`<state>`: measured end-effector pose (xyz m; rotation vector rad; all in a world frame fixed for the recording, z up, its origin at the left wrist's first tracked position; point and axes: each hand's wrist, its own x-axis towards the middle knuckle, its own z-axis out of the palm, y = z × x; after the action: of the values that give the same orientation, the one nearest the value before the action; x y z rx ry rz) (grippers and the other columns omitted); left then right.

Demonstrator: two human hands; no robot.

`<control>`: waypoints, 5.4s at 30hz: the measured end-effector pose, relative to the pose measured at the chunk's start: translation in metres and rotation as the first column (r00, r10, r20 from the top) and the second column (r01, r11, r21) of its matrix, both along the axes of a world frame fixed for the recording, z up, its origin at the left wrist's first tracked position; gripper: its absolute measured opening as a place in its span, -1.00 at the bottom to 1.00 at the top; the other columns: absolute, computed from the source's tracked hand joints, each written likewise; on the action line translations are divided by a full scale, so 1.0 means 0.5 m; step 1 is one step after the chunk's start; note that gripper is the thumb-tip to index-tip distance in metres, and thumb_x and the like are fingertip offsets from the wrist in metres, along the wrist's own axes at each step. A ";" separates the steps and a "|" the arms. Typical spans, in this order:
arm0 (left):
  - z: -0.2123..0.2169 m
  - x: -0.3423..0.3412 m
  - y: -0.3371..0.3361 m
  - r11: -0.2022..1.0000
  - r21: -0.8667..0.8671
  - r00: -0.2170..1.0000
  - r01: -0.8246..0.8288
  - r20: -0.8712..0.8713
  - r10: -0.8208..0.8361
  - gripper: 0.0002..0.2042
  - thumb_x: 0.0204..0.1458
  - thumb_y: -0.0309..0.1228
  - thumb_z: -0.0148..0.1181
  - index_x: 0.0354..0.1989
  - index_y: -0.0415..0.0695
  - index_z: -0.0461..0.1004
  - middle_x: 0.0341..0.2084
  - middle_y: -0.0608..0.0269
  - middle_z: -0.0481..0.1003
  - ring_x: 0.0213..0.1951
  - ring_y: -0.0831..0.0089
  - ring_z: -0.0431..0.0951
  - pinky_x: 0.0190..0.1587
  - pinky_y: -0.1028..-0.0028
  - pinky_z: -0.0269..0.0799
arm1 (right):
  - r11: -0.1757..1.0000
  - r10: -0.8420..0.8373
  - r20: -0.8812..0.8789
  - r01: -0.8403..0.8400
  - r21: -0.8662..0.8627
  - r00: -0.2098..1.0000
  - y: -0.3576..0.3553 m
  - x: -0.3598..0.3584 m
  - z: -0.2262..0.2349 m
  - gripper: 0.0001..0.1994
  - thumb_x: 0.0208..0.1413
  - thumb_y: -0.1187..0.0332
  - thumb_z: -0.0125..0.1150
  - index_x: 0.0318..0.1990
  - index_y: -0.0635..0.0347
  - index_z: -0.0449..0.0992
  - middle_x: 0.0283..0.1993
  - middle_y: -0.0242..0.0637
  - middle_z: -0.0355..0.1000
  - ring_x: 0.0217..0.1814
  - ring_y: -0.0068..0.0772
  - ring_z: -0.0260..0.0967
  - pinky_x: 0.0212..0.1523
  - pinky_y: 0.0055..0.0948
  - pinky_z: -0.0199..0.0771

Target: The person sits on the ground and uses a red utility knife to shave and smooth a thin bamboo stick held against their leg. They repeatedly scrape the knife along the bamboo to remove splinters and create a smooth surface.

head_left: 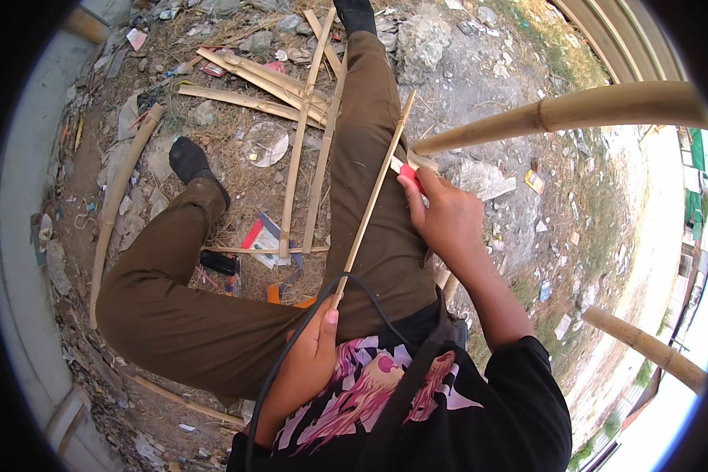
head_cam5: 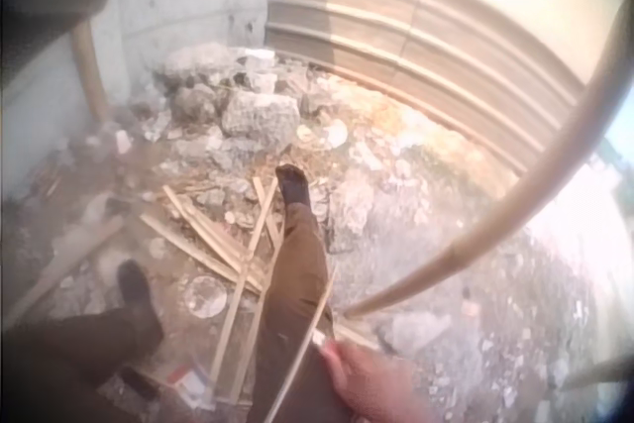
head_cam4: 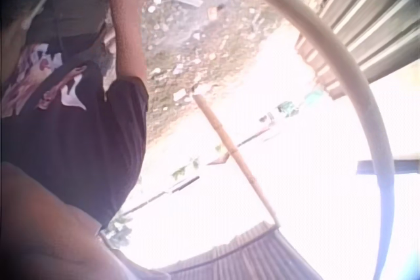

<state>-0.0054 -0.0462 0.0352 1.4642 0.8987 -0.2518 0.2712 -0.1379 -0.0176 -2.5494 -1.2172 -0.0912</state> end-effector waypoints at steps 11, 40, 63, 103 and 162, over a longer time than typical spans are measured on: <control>0.010 0.002 0.002 0.998 -0.050 0.999 -0.028 -0.033 0.026 -0.53 0.53 -0.16 -0.15 0.39 -0.24 0.39 -0.65 0.50 0.20 -0.56 0.73 0.18 -0.47 0.55 0.15 | 0.939 0.337 -0.193 -0.344 -0.004 0.921 -0.033 -0.077 0.039 -0.73 0.24 0.06 0.37 -0.28 0.04 0.55 -0.57 -0.36 0.38 -0.63 -0.25 0.45 -0.63 -0.26 0.36; -0.012 -0.012 0.001 0.998 -0.038 0.998 -0.046 0.044 0.048 -0.52 0.54 -0.13 -0.16 0.38 -0.23 0.41 -0.64 0.55 0.18 -0.56 0.75 0.13 -0.48 0.59 0.10 | 0.993 0.072 -0.772 0.028 0.115 0.632 -0.020 -0.045 -0.014 -0.60 0.44 -0.03 0.13 -0.27 0.10 0.64 -0.58 -0.31 0.43 -0.61 -0.36 0.33 -0.49 -0.38 0.35; 0.005 0.001 0.013 0.998 -0.065 1.000 0.001 -0.009 -0.001 -0.55 0.54 -0.17 -0.17 0.36 -0.20 0.43 -0.67 0.51 0.19 -0.58 0.73 0.17 -0.48 0.55 0.14 | 0.708 -0.322 -0.242 0.402 0.580 0.915 0.050 0.146 -0.074 -0.85 0.31 0.39 0.28 -0.19 0.31 0.51 -0.36 -0.17 0.47 -0.40 -0.14 0.43 -0.33 -0.22 0.40; -0.036 -0.022 -0.013 0.999 0.031 0.994 -0.028 0.106 0.024 -0.49 0.54 -0.11 -0.18 0.42 -0.21 0.38 -0.63 0.53 0.19 -0.54 0.75 0.16 -0.45 0.58 0.13 | 0.986 0.149 -0.464 -0.093 0.142 0.873 -0.039 -0.043 0.008 -0.70 0.46 0.08 0.06 -0.08 0.15 0.44 -0.39 -0.05 0.49 -0.42 0.14 0.51 -0.41 -0.04 0.43; 0.008 -0.009 0.025 0.998 -0.054 0.999 0.022 -0.027 -0.024 -0.54 0.54 -0.19 -0.19 0.36 -0.24 0.42 -0.66 0.51 0.20 -0.56 0.71 0.17 -0.44 0.54 0.19 | 0.996 0.084 -0.913 -0.007 0.088 0.400 -0.019 0.036 0.007 -0.44 0.46 -0.17 -0.05 -0.30 0.20 0.46 -0.63 -0.30 0.30 -0.58 -0.30 0.37 -0.52 -0.28 0.34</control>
<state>-0.0100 -0.0336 0.0392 1.4250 0.8916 -0.3119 0.2893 -0.1471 -0.0143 -1.8884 -0.7424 1.1408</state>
